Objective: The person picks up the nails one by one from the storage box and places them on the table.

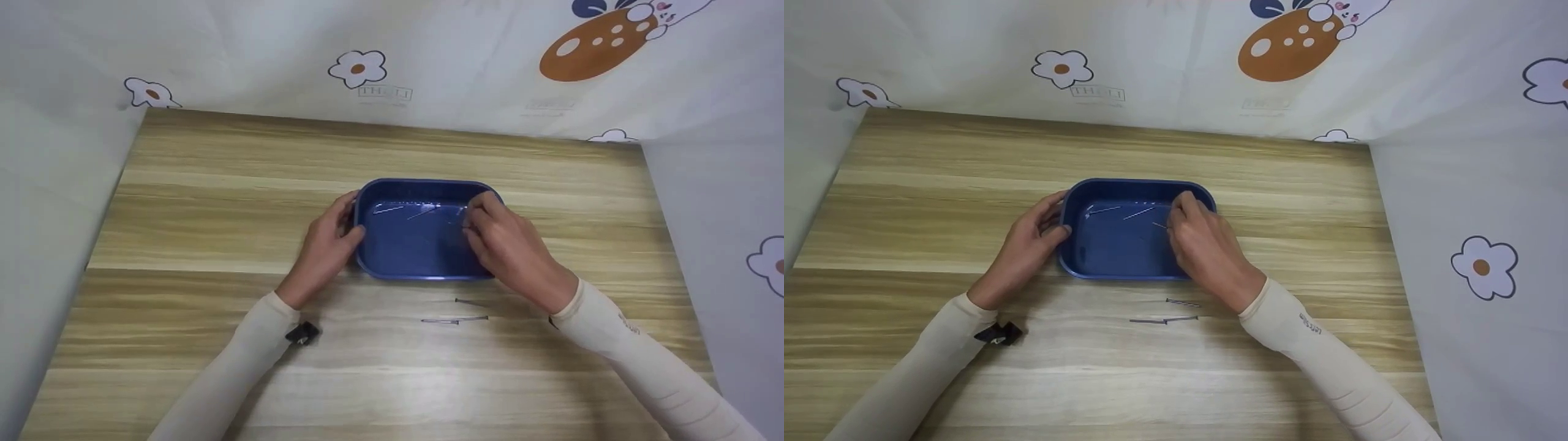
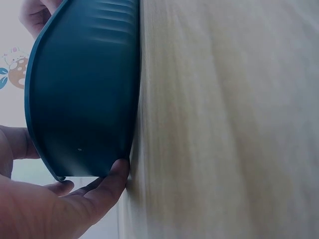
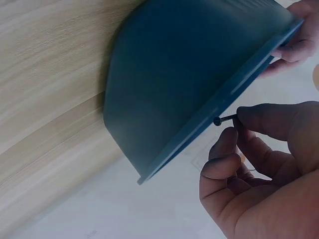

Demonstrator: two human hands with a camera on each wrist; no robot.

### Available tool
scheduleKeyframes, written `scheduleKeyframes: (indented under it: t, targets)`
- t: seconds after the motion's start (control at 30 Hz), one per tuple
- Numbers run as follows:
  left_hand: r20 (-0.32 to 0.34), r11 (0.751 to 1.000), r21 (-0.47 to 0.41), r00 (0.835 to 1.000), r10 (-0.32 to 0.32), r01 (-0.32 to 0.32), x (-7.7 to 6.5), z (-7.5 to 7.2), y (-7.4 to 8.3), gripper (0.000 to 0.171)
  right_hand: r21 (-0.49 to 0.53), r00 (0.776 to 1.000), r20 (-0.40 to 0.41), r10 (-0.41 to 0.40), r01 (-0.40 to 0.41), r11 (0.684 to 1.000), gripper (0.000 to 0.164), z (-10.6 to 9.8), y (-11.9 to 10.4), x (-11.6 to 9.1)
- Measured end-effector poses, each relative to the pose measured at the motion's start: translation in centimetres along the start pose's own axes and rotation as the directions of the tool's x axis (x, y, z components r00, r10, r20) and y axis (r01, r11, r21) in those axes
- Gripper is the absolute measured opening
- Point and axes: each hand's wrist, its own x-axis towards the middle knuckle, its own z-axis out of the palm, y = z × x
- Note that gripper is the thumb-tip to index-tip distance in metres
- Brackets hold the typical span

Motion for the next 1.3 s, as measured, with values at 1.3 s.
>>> scheduleKeyframes:
  t: [1.3]
  targets:
    - [0.002, 1.000, -0.005, 1.000, -0.002, 0.002, 0.0, 0.1, 0.1, 0.061, 0.000, 0.990, -0.050, -0.134, 0.134, 0.991, 0.006, 0.5, -3.7, -4.5]
